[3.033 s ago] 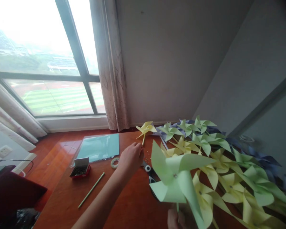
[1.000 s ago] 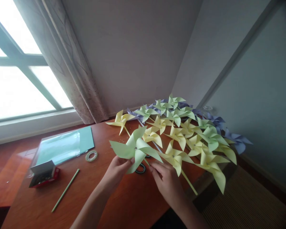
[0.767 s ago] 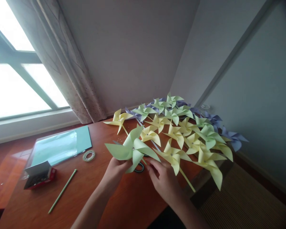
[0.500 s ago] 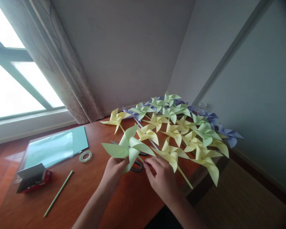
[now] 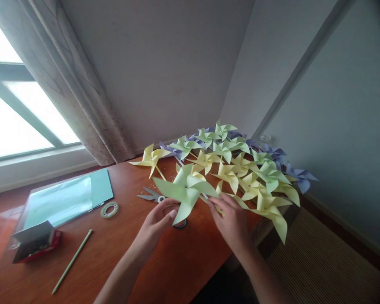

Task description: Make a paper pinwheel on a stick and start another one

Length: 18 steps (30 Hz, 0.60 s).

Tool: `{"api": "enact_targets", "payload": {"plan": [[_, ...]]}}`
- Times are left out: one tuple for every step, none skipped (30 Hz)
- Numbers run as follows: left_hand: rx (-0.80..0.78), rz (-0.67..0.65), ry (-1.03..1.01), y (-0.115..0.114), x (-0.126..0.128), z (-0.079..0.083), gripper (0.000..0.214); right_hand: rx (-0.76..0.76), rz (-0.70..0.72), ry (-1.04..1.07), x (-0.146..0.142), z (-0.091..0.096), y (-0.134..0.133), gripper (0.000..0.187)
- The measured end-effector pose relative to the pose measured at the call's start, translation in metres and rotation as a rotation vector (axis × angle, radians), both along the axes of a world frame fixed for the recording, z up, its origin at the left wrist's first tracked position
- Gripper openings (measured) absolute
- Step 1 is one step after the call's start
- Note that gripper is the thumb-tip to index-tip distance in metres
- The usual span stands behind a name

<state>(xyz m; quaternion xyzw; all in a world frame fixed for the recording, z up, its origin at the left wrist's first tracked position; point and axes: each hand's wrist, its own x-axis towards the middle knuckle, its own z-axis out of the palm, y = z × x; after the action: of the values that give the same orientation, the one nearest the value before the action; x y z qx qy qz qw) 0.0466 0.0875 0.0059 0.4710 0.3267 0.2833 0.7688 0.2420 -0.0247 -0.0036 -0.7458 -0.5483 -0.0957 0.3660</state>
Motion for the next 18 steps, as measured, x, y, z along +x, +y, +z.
{"api": "enact_targets", "payload": {"plan": [[-0.003, -0.015, -0.009, 0.0, -0.001, -0.001, 0.046, -0.005, -0.035, -0.028, 0.015, 0.001, -0.003, 0.018], [-0.005, -0.027, -0.013, 0.001, -0.001, -0.002, 0.046, 0.002, -0.07, -0.036, 0.031, 0.002, -0.007, 0.02], [-0.006, -0.034, -0.014, 0.002, -0.002, -0.003, 0.045, 0.009, -0.105, -0.043, 0.048, 0.004, -0.011, 0.021], [-0.007, -0.035, -0.014, 0.003, -0.003, -0.003, 0.045, 0.019, -0.146, -0.055, 0.066, 0.006, -0.014, 0.024], [-0.01, -0.034, -0.014, 0.003, -0.003, -0.004, 0.044, 0.025, -0.187, -0.069, 0.085, 0.009, -0.018, 0.026], [-0.012, -0.032, -0.015, 0.004, -0.003, -0.004, 0.043, 0.028, -0.228, -0.085, 0.104, 0.011, -0.021, 0.028], [-0.013, -0.03, -0.015, 0.004, -0.003, -0.004, 0.042, 0.027, -0.263, -0.099, 0.122, 0.014, -0.024, 0.03], [-0.014, -0.03, -0.017, 0.004, -0.003, -0.005, 0.041, 0.023, -0.295, -0.111, 0.139, 0.016, -0.027, 0.032], [-0.015, -0.031, -0.018, 0.005, -0.003, -0.005, 0.041, 0.016, -0.32, -0.121, 0.156, 0.017, -0.029, 0.034], [-0.014, -0.034, -0.019, 0.005, -0.003, -0.006, 0.04, 0.007, -0.343, -0.132, 0.171, 0.018, -0.031, 0.036], [-0.014, -0.036, -0.02, 0.005, -0.003, -0.006, 0.04, -0.005, -0.359, -0.141, 0.184, 0.018, -0.033, 0.037], [-0.016, -0.037, -0.02, 0.005, -0.003, -0.007, 0.04, -0.021, -0.371, -0.149, 0.197, 0.018, -0.034, 0.037], [-0.021, -0.038, -0.022, 0.006, -0.003, -0.007, 0.04, -0.039, -0.381, -0.155, 0.208, 0.017, -0.035, 0.037], [-0.027, -0.037, -0.024, 0.007, -0.003, -0.008, 0.04, -0.053, -0.394, -0.158, 0.217, 0.015, -0.036, 0.036], [-0.033, -0.037, -0.025, 0.007, -0.003, -0.009, 0.04, -0.071, -0.402, -0.16, 0.225, 0.013, -0.037, 0.036], [-0.038, -0.037, -0.026, 0.008, -0.004, -0.009, 0.039, -0.085, -0.411, -0.161, 0.233, 0.011, -0.037, 0.036], [-0.04, -0.039, -0.025, 0.008, -0.004, -0.009, 0.039, -0.097, -0.416, -0.16, 0.238, 0.008, -0.038, 0.036], [-0.04, -0.043, -0.024, 0.008, -0.004, -0.01, 0.038, -0.105, -0.421, -0.158, 0.243, 0.006, -0.037, 0.036]]}}
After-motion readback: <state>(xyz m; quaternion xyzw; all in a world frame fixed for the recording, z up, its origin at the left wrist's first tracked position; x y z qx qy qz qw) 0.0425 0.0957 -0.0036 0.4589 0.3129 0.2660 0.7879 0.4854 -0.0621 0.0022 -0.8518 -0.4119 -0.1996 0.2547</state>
